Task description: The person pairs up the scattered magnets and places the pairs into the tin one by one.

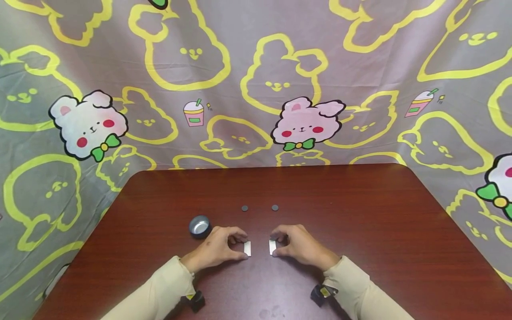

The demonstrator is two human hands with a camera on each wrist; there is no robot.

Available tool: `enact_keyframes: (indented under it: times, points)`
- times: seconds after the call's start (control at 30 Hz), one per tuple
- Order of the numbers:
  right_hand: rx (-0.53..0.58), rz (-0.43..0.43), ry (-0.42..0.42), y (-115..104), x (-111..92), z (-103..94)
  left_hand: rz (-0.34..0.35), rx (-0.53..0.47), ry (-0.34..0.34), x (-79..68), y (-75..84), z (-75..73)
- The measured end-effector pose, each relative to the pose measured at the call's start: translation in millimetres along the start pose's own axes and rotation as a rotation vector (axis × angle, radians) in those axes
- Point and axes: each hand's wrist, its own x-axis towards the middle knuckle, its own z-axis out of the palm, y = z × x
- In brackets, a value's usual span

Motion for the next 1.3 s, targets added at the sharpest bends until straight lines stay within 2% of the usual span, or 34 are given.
enact_keyframes:
  times: [0.6, 1.3]
  points:
    - [0.004, 0.009, 0.002, -5, 11, 8.1, 0.001, -0.011, -0.017, 9.3, 1.9, 4.4]
    - [-0.019, 0.013, -0.019, -12, 16, 14.7, 0.022, -0.001, -0.019, 18.4, 4.9, 8.8]
